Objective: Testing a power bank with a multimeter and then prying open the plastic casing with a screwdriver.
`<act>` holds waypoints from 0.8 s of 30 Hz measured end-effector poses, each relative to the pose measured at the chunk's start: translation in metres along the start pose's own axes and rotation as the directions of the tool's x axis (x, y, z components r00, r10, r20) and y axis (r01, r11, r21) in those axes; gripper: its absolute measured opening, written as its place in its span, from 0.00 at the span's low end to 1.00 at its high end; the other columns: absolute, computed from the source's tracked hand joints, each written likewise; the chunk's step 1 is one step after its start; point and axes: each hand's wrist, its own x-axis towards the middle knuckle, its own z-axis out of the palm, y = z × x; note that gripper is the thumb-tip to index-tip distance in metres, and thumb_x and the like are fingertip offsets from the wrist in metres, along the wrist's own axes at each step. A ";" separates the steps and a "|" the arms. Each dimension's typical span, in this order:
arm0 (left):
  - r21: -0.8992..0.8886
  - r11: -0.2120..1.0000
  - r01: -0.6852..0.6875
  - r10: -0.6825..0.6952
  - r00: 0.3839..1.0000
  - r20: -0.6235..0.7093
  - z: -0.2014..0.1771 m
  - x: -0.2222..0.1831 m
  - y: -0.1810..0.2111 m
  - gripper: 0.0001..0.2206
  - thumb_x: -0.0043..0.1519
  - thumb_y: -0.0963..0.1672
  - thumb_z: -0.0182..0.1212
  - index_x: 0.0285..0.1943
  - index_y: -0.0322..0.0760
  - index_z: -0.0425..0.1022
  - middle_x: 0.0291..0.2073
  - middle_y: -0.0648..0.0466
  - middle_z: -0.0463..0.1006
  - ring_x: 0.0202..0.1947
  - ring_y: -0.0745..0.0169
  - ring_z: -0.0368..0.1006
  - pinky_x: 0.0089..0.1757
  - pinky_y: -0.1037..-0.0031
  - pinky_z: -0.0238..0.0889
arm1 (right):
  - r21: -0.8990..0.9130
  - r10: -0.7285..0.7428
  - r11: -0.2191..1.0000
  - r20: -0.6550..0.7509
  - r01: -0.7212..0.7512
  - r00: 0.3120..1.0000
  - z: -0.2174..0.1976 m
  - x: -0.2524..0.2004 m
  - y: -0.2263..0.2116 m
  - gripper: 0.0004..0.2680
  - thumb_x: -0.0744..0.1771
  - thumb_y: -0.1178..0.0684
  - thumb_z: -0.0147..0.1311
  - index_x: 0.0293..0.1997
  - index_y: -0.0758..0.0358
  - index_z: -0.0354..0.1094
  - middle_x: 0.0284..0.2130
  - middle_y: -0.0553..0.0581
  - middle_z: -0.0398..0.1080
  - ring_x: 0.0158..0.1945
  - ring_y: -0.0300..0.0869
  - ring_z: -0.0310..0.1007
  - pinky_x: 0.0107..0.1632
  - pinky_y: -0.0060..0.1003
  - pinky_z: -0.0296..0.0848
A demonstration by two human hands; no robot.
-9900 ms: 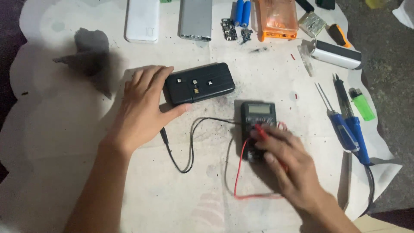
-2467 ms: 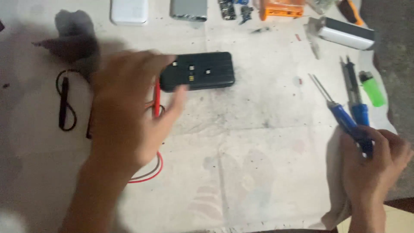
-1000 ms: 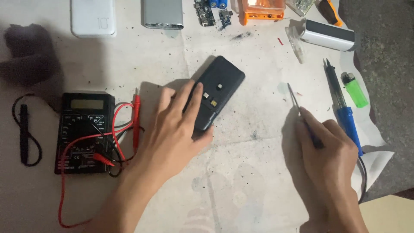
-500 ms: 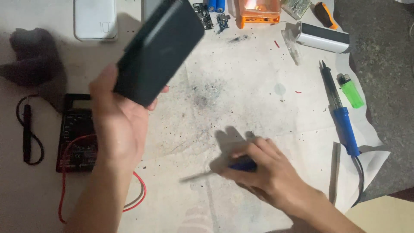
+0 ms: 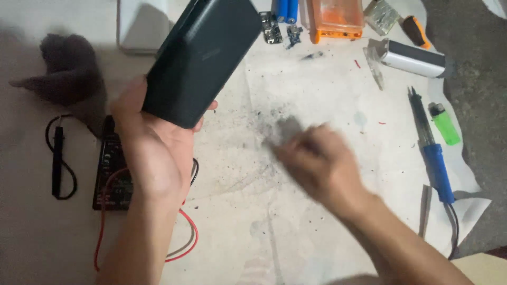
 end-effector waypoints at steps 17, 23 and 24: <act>0.186 0.982 -0.016 -0.005 0.994 0.110 0.012 -0.014 -0.015 0.24 0.58 0.54 0.52 0.47 0.30 0.76 0.38 0.45 0.80 0.34 0.55 0.78 0.34 0.71 0.58 | -0.466 0.610 0.569 -0.313 -0.677 0.728 -0.009 -0.069 0.064 0.07 0.67 0.56 0.53 0.30 0.64 0.74 0.25 0.63 0.73 0.26 0.56 0.70 0.33 0.52 0.66; 0.137 0.987 -0.080 0.061 0.989 0.135 0.004 -0.009 -0.026 0.20 0.61 0.52 0.53 0.45 0.31 0.76 0.36 0.47 0.79 0.33 0.57 0.78 0.32 0.72 0.60 | -0.339 0.658 0.682 -0.102 -0.648 0.746 0.019 0.041 0.065 0.16 0.71 0.52 0.51 0.22 0.67 0.66 0.20 0.68 0.69 0.23 0.61 0.66 0.30 0.54 0.64; 0.139 0.987 -0.076 0.057 0.989 0.137 0.006 -0.011 -0.024 0.20 0.61 0.52 0.53 0.45 0.31 0.76 0.36 0.47 0.79 0.33 0.57 0.78 0.32 0.72 0.60 | -0.339 0.662 0.678 -0.102 -0.652 0.742 0.008 0.031 0.063 0.16 0.71 0.52 0.51 0.22 0.67 0.66 0.20 0.68 0.69 0.23 0.61 0.66 0.30 0.54 0.64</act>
